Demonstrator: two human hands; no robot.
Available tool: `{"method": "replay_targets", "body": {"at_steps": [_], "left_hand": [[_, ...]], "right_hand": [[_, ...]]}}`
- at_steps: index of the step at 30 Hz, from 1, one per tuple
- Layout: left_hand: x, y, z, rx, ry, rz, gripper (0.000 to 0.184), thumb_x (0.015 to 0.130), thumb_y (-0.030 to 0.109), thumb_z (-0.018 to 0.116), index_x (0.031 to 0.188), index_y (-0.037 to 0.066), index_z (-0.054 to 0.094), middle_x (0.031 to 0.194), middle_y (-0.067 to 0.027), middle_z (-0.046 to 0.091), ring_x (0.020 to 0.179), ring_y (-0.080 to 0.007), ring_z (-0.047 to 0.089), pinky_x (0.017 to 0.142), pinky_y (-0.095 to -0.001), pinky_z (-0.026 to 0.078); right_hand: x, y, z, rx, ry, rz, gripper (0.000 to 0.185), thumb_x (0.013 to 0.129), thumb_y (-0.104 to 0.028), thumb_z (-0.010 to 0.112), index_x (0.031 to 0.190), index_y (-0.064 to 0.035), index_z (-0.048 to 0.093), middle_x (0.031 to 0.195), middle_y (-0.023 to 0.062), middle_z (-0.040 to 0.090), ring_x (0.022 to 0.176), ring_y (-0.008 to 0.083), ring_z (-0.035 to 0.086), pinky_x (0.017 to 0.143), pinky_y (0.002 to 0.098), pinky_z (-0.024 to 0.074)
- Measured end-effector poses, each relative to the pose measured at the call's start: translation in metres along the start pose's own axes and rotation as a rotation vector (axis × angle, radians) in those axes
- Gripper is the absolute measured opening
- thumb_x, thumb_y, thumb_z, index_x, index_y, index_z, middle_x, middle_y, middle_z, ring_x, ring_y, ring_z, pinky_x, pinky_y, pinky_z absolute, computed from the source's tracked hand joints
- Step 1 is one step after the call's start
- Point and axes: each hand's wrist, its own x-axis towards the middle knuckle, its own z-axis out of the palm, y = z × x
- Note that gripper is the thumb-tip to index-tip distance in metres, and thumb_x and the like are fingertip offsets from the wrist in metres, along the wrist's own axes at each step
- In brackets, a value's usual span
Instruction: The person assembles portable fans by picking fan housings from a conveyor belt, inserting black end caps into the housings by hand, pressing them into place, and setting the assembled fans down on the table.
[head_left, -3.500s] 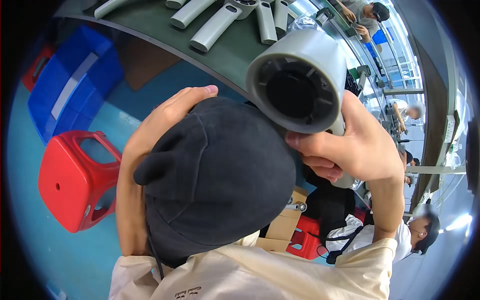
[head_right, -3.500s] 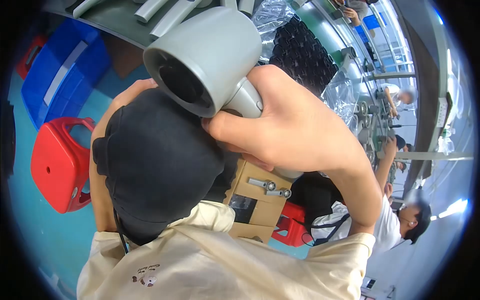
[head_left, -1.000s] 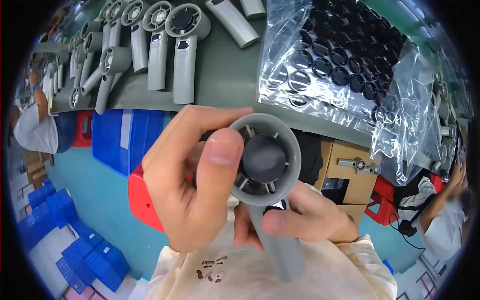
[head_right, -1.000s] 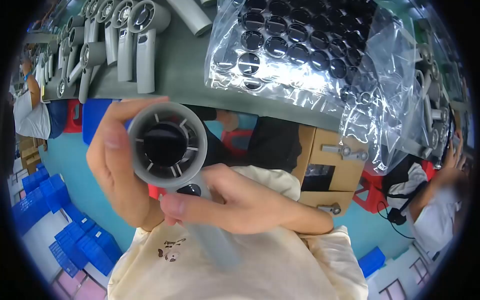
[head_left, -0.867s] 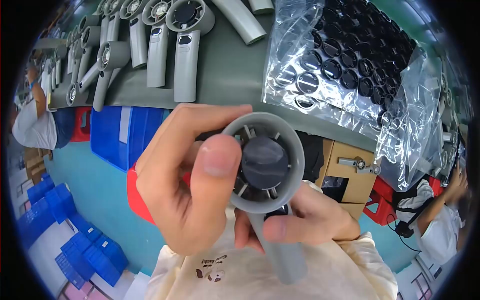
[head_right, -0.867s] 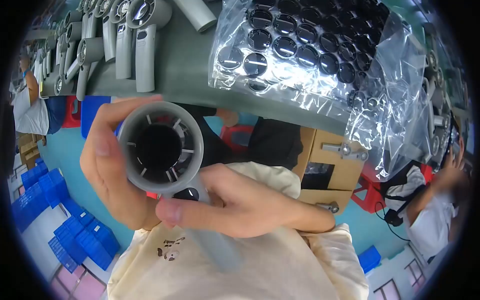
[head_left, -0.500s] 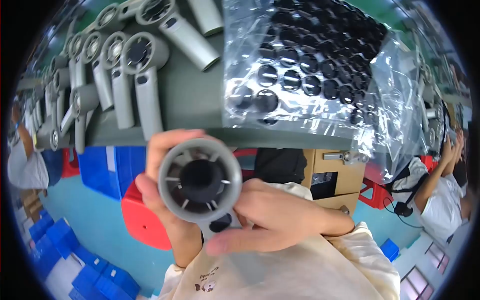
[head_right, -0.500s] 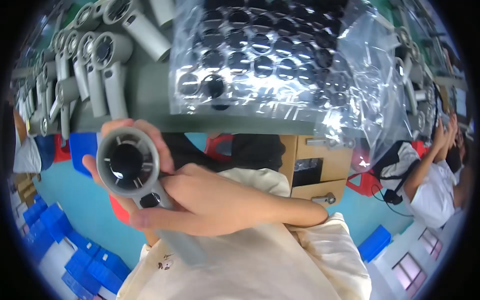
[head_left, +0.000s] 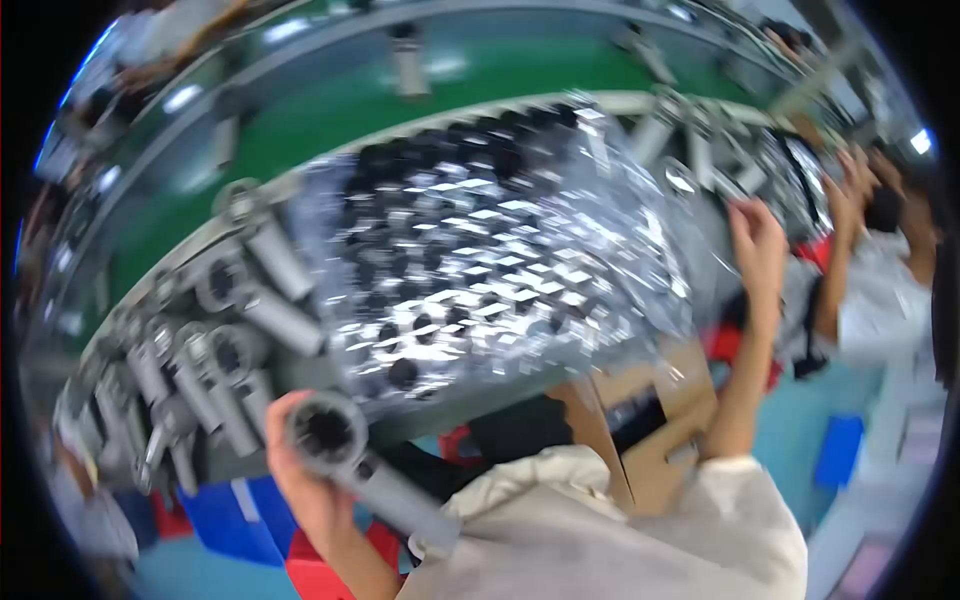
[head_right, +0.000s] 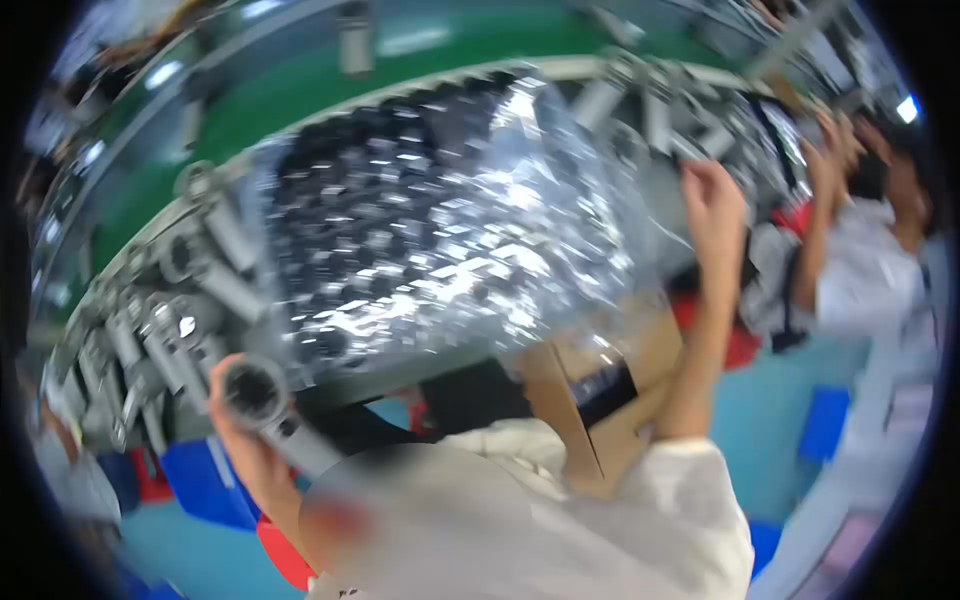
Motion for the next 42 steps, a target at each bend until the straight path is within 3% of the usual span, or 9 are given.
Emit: {"method": "replay_targets", "body": {"at_steps": [8, 11, 15, 19, 24, 29, 34, 39, 42], "left_hand": [[-0.011, 0.046, 0.009, -0.100, -0.061, 0.042, 0.081, 0.065, 0.055, 0.079, 0.115, -0.001, 0.047, 0.109, -0.0120, 0.056, 0.098, -0.0181, 0.058, 0.084, -0.0291, 0.048], [-0.011, 0.047, 0.042, -0.059, -0.341, 0.152, 0.074, 0.079, 0.063, 0.061, 0.111, -0.001, 0.046, 0.107, -0.0187, 0.055, 0.094, -0.0206, 0.058, 0.082, -0.0302, 0.048], [-0.012, 0.055, 0.101, -0.052, -0.241, 0.211, 0.074, 0.084, 0.065, 0.051, 0.116, -0.001, 0.039, 0.109, -0.0189, 0.053, 0.093, -0.0200, 0.058, 0.079, -0.0296, 0.049], [0.017, 0.088, 0.137, 0.194, -0.759, 0.414, 0.071, 0.089, 0.055, 0.053, 0.127, -0.002, 0.038, 0.120, -0.0193, 0.052, 0.109, -0.0249, 0.055, 0.082, -0.0315, 0.049], [0.217, 0.148, 0.080, 0.977, -0.021, 0.950, 0.028, 0.090, 0.025, 0.059, 0.098, -0.001, 0.065, 0.090, -0.0140, 0.068, 0.085, -0.0224, 0.065, 0.075, -0.0319, 0.049], [0.416, 0.108, -0.042, 1.630, 0.176, 0.482, 0.061, 0.075, 0.053, 0.067, 0.097, -0.004, 0.065, 0.098, -0.0269, 0.065, 0.092, -0.0378, 0.065, 0.082, -0.0434, 0.050], [0.447, 0.080, -0.062, 1.602, 0.259, 0.335, 0.073, 0.073, 0.061, 0.065, 0.097, -0.008, 0.063, 0.099, -0.0281, 0.064, 0.094, -0.0405, 0.063, 0.083, -0.0443, 0.050], [0.466, 0.078, -0.070, 1.589, 0.225, 0.306, 0.065, 0.073, 0.055, 0.069, 0.100, -0.005, 0.064, 0.101, -0.0249, 0.065, 0.095, -0.0386, 0.063, 0.082, -0.0438, 0.051], [0.472, 0.070, -0.066, 1.572, 0.268, 0.324, 0.045, 0.075, 0.037, 0.069, 0.098, -0.001, 0.065, 0.101, -0.0233, 0.065, 0.096, -0.0390, 0.062, 0.084, -0.0446, 0.050]], "right_hand": [[-0.067, -0.152, -0.041, 0.407, 0.074, 0.026, 0.016, 0.091, -0.009, 0.057, 0.101, 0.0024, 0.062, 0.089, 0.0058, 0.060, 0.078, 0.0090, 0.053, 0.070, 0.0206, 0.0419], [-0.089, -0.237, -0.034, 0.836, -0.901, -0.374, 0.050, 0.078, -0.033, 0.072, 0.108, 0.0035, 0.057, 0.091, 0.0157, 0.058, 0.086, 0.0292, 0.059, 0.074, 0.0334, 0.0490], [-0.131, -0.261, -0.021, 0.795, -0.713, -0.329, 0.068, 0.079, -0.034, 0.070, 0.128, 0.0042, 0.042, 0.093, 0.0133, 0.053, 0.088, 0.0300, 0.057, 0.071, 0.0361, 0.0499], [-0.107, -0.216, -0.041, 0.702, -0.477, -0.334, 0.056, 0.073, -0.020, 0.076, 0.119, 0.0018, 0.053, 0.094, 0.0142, 0.060, 0.083, 0.0301, 0.060, 0.072, 0.0346, 0.0511], [-0.078, -0.074, -0.076, 0.192, -0.025, 0.094, 0.040, 0.084, -0.006, 0.065, 0.120, 0.0051, 0.052, 0.120, 0.0137, 0.055, 0.110, 0.0212, 0.053, 0.098, 0.0305, 0.0371], [-0.068, 0.045, -0.035, 0.042, -0.161, 0.177, 0.035, 0.087, -0.009, 0.064, 0.117, 0.0061, 0.053, 0.105, 0.0096, 0.059, 0.094, 0.0163, 0.055, 0.088, 0.0266, 0.0416], [-0.078, 0.052, -0.020, 0.100, -0.029, 0.115, 0.030, 0.088, -0.010, 0.063, 0.113, 0.0038, 0.054, 0.096, 0.0084, 0.054, 0.085, 0.0176, 0.048, 0.079, 0.0286, 0.0398], [-0.076, 0.101, -0.013, -0.036, -0.120, 0.011, 0.039, 0.085, -0.004, 0.065, 0.121, 0.0051, 0.054, 0.124, 0.0154, 0.053, 0.114, 0.0255, 0.049, 0.099, 0.0337, 0.0363], [-0.047, 0.002, -0.022, -0.009, -0.105, -0.148, 0.032, 0.080, -0.012, 0.074, 0.104, 0.0047, 0.062, 0.093, 0.0152, 0.060, 0.084, 0.0277, 0.058, 0.074, 0.0352, 0.0488]]}}
